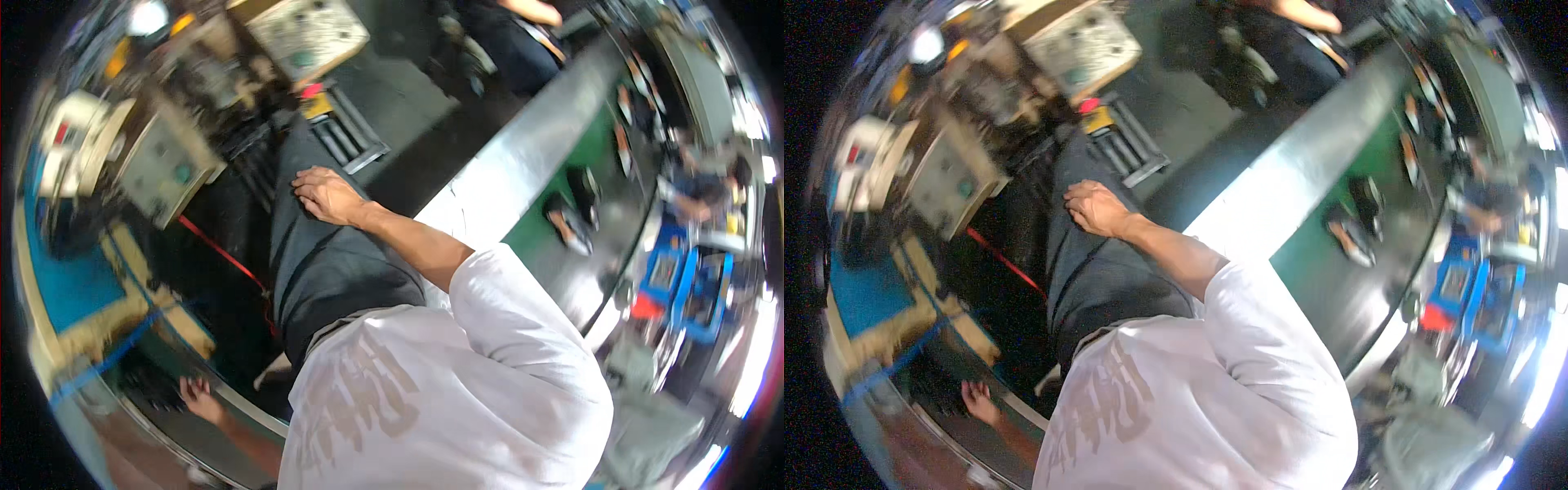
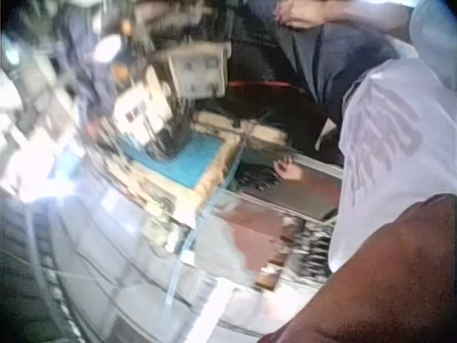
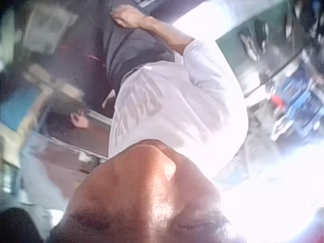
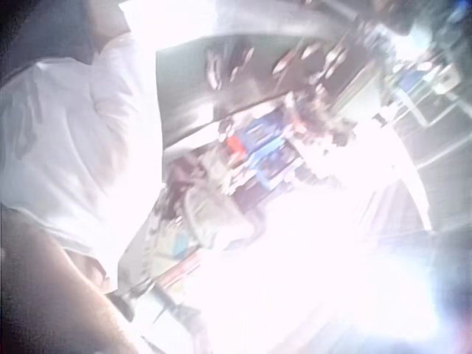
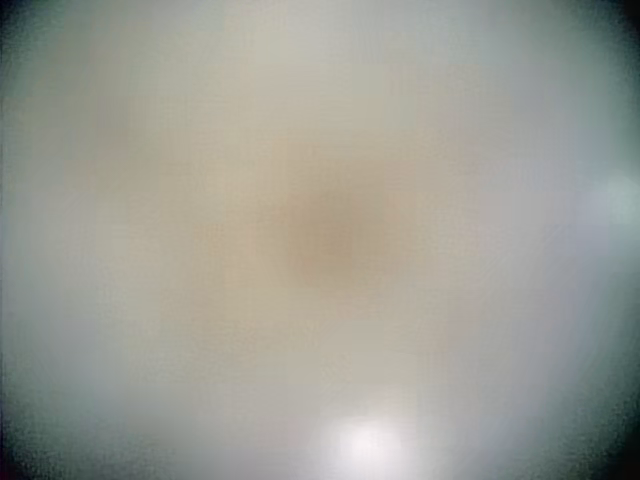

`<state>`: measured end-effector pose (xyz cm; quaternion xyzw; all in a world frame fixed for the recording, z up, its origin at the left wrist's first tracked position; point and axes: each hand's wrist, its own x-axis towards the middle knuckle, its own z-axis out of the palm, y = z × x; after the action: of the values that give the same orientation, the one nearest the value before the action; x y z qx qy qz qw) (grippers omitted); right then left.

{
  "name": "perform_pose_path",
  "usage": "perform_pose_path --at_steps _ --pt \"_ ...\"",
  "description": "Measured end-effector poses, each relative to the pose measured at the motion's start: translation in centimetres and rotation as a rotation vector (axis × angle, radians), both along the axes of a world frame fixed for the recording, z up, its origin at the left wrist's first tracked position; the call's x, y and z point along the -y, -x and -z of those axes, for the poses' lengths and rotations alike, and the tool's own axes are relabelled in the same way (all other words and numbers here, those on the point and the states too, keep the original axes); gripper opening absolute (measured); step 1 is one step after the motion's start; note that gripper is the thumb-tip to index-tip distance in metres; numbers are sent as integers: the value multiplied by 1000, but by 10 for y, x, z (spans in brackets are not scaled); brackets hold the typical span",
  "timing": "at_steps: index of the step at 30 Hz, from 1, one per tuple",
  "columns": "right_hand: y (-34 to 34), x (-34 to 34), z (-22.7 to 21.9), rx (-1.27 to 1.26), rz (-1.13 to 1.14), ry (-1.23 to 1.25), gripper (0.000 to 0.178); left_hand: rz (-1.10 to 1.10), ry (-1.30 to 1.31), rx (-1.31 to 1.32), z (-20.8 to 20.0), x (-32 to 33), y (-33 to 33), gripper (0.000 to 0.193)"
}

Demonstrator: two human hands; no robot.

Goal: Operating a lasting machine and placing shoes on a conveyor belt in a shoe factory.

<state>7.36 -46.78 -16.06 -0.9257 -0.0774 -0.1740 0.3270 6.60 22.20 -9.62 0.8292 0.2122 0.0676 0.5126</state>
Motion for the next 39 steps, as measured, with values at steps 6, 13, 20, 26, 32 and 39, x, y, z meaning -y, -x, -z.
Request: perform_pose_path --at_steps 6,13,20,26,32,39 --pt "214 106 28 -138 931 -544 40 1011 -104 -8 -60 346 -138 39" --pt "547 230 -26 -599 1486 276 76 1375 -160 14 -62 461 -95 38" --pt "621 315 -6 -1248 1411 473 97 1276 -215 -96 -53 438 -90 34" --pt "559 316 -10 -1285 1457 162 106 1316 -220 -45 -82 478 -78 32" --pt "656 217 39 -435 1325 -621 114 1502 199 -63 -56 575 -41 30" --pt "515 76 22 -185 1633 -1062 104 1757 424 -70 -60 635 10 27"
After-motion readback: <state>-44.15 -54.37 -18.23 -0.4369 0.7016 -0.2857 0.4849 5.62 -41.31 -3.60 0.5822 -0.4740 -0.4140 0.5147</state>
